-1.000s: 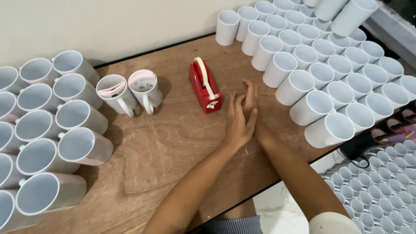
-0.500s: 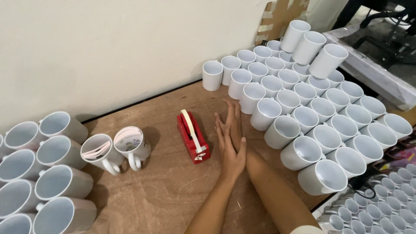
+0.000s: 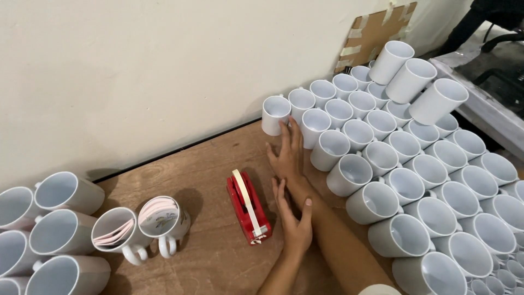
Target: The person applies a white paper label to a white mug using a red tape dispenser. They smooth the label around the mug's body and handle, then place the mug among others on the table. The process is repeated with another mug.
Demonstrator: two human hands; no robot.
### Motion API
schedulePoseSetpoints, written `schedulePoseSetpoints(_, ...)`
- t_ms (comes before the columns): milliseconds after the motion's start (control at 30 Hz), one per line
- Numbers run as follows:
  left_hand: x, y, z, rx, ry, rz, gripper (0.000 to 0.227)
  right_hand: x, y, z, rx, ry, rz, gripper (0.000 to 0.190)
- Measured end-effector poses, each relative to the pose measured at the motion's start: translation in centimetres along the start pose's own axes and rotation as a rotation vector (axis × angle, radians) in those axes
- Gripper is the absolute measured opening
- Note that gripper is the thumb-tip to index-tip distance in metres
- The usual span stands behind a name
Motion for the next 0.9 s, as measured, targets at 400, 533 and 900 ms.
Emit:
schedulePoseSetpoints(400,-0.1,-0.6,-0.1,0.007,0.079,-0.144,0.057,0.0,-1.1,1.2,0.054,0.026,-0.061,0.047)
schedulePoseSetpoints(533,-0.8,-0.6,-0.1,0.016,0.034,-0.103,0.056,0.3,-0.6,0.7,0.106,0.031,-0.065,0.031)
schedulePoseSetpoints(900,1.4,2.0,2.3,-0.144,-0.254,0.336,0.052,-0.2,1.4,-5.8,0.133,-0.251,0.025,0.026)
Point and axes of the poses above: each hand's wrist, its own y-axis away from the middle knuckle, its own z-axis out of the palm, x = y × z, the point moved 9 cm from there along -y, towards the middle knuckle, and after that the axes turned 4 degrees about x, right-handed, at the moved point
